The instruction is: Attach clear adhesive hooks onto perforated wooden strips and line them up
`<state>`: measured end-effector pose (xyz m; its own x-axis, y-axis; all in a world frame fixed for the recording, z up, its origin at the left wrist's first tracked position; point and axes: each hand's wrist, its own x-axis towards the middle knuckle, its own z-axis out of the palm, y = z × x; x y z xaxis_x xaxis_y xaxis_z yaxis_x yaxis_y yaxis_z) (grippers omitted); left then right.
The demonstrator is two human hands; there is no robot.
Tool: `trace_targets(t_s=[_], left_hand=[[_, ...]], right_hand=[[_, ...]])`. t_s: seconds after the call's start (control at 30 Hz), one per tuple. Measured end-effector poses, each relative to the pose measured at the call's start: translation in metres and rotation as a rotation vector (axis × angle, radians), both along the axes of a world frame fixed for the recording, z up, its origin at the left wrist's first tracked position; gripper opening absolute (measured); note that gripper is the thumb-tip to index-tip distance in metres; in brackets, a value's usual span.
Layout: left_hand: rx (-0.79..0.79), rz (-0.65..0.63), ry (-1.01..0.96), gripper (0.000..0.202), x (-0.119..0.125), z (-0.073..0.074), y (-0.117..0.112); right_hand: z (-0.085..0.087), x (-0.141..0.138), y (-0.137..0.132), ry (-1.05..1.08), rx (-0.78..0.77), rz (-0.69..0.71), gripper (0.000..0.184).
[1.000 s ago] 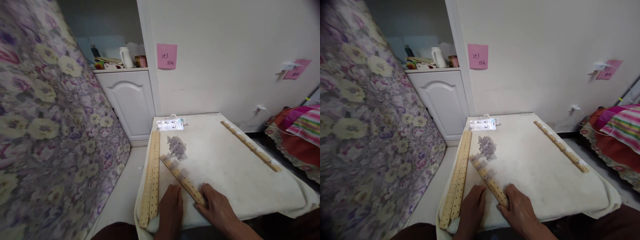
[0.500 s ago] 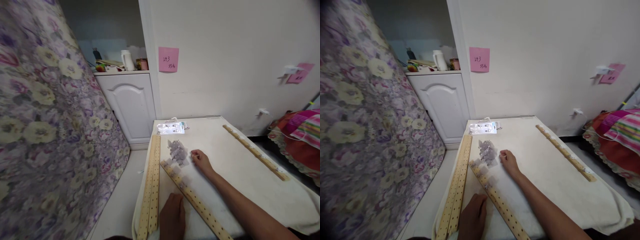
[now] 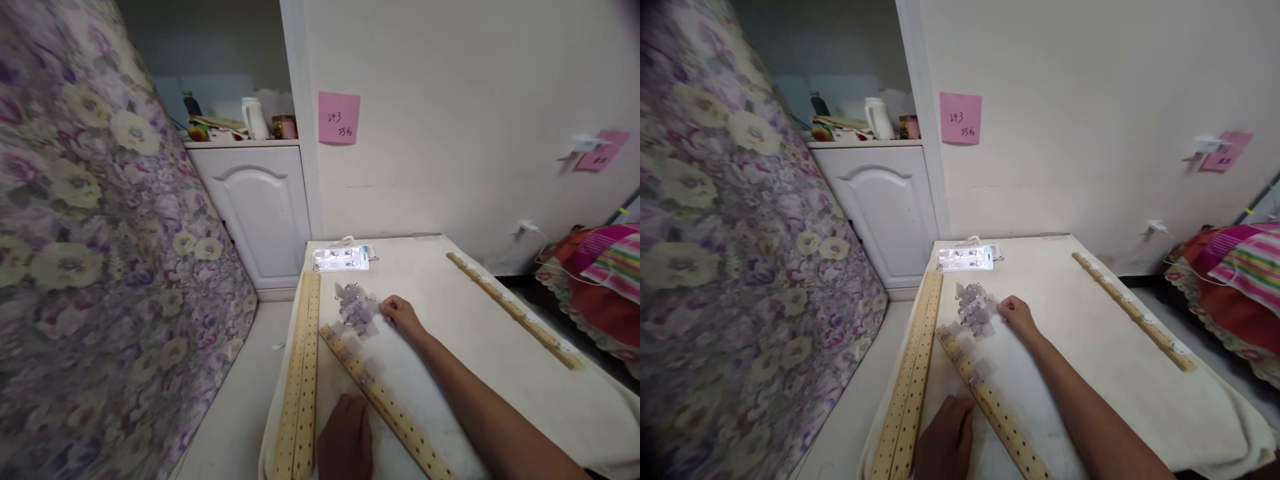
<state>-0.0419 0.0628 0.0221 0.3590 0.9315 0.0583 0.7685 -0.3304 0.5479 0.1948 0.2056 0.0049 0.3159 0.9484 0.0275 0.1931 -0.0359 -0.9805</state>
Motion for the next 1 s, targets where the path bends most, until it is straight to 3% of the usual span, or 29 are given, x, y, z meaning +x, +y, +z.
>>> trace_targets(t_s=[0.23,0.47,0.67,1.0], left_hand=[[0.018,-0.03,-0.067,0.028,0.0,0.005,-0.004],[0.023,-0.077,-0.111,0.027,0.005,0.007,-0.012],[0.011,-0.066,-0.086,0.025,0.008,0.004,-0.015],[0.065,-0.032,-0.214,0.02,0.011,0.002,-0.031]], right_hand=[[0.003,0.012,-0.053,0.209,0.066,0.072,0.029],[0.003,0.002,-0.102,0.27,0.016,0.23,0.031],[0.004,-0.013,-0.121,0.256,-0.081,0.444,0.029],[0.007,-0.028,-0.141,0.121,-0.175,0.433,0.012]])
